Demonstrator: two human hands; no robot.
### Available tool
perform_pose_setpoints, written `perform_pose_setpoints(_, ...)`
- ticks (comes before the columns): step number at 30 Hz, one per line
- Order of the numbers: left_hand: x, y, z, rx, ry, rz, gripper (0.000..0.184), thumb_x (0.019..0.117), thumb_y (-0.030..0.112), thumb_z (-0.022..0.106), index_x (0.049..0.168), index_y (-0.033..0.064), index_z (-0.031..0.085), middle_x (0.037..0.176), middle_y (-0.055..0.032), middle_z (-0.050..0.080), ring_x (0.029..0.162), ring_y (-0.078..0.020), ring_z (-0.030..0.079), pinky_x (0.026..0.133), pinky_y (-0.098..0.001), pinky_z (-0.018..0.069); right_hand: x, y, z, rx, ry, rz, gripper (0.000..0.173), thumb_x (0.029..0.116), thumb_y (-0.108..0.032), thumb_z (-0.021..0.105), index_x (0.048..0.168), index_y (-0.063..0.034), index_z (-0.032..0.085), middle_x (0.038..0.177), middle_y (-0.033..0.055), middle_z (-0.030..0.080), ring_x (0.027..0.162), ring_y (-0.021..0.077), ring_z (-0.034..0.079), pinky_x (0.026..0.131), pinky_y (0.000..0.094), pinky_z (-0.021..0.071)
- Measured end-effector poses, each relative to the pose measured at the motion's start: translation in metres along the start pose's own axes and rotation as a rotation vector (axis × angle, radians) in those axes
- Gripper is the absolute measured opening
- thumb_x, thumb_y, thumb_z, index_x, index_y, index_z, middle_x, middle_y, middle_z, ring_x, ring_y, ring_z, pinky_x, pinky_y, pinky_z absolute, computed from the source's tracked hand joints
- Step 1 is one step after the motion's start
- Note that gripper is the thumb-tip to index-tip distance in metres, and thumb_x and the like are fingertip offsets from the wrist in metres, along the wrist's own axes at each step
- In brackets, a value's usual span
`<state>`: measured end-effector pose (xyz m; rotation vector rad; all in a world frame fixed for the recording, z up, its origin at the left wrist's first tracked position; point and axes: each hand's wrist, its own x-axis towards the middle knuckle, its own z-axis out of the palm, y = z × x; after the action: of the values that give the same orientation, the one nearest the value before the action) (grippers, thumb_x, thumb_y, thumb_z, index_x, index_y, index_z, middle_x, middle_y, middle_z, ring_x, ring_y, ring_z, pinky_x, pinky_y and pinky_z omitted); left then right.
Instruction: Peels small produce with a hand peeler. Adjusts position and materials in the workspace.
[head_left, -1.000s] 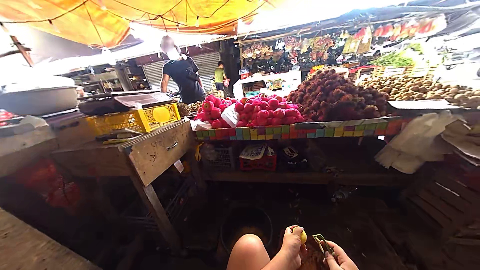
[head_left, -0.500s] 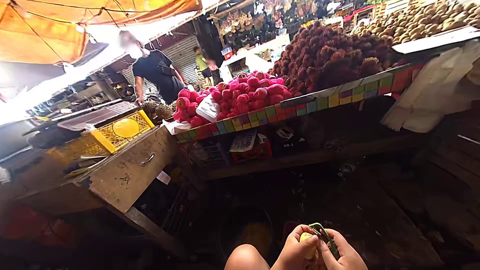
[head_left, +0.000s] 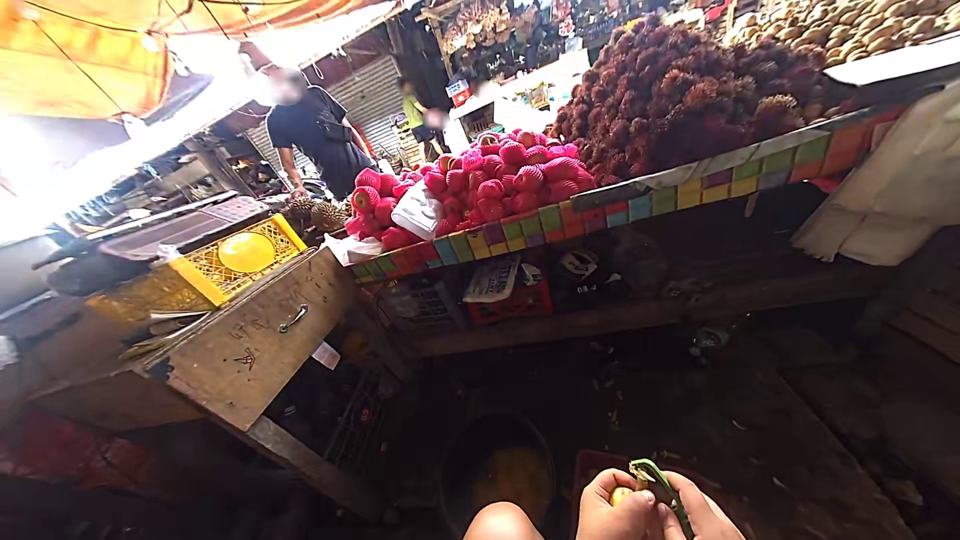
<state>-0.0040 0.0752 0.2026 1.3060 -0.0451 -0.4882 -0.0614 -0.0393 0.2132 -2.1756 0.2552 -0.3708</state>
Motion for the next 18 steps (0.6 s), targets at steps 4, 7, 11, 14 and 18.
perform_pose_setpoints(4,-0.003,0.001,-0.004,-0.114,0.059,0.039,0.004,0.0952,0.003,0.056,0.093,0.004,0.06,0.067,-0.0008,0.063,0.053,-0.0038,0.056,0.053,-0.018,0.0484,-0.005,-0.001,0.001,-0.008,-0.033,-0.006,0.037,0.0937,0.0,0.055,0.128,0.0126,0.061,0.11,0.0333,0.067,0.104,0.0512,0.066,0.092,0.0647,0.0502)
perform_pose_setpoints(7,-0.007,0.006,-0.008,-0.212,0.087,0.031,0.009,0.096,0.002,0.052,0.092,0.0051,0.059,0.074,-0.0028,0.064,0.053,-0.0048,0.057,0.052,-0.0173,0.0496,-0.009,-0.002,0.0,-0.025,-0.026,0.024,0.037,0.0948,0.001,0.054,0.129,0.0124,0.06,0.112,0.0341,0.067,0.106,0.0522,0.066,0.093,0.0647,0.0499)
perform_pose_setpoints(11,-0.008,0.011,-0.012,-0.223,0.107,0.049,0.004,0.0971,0.003,0.053,0.096,0.0043,0.057,0.072,-0.0027,0.063,0.051,-0.0043,0.056,0.05,-0.0169,0.0497,-0.013,-0.005,-0.001,-0.023,-0.008,0.063,0.039,0.0938,0.002,0.053,0.131,0.0128,0.059,0.114,0.0351,0.066,0.107,0.0527,0.065,0.092,0.065,0.0496)
perform_pose_setpoints(14,-0.007,0.015,-0.012,-0.152,0.117,-0.053,0.022,0.0996,0.006,0.057,0.119,0.0037,0.046,0.079,-0.0044,0.059,0.053,-0.0057,0.055,0.05,-0.0174,0.0489,-0.015,-0.006,-0.002,-0.033,-0.016,0.089,0.045,0.0902,0.005,0.052,0.134,0.0125,0.056,0.117,0.0361,0.064,0.109,0.053,0.064,0.094,0.0661,0.0485)
perform_pose_setpoints(18,-0.007,0.016,-0.011,-0.183,0.126,-0.254,0.045,0.1048,0.012,0.055,0.143,0.0083,0.031,0.088,-0.0064,0.056,0.059,-0.0096,0.057,0.055,-0.0209,0.0518,-0.016,-0.006,-0.001,-0.058,-0.018,0.092,0.046,0.0911,0.007,0.051,0.136,0.0126,0.055,0.121,0.0363,0.063,0.113,0.0534,0.063,0.097,0.065,0.048)
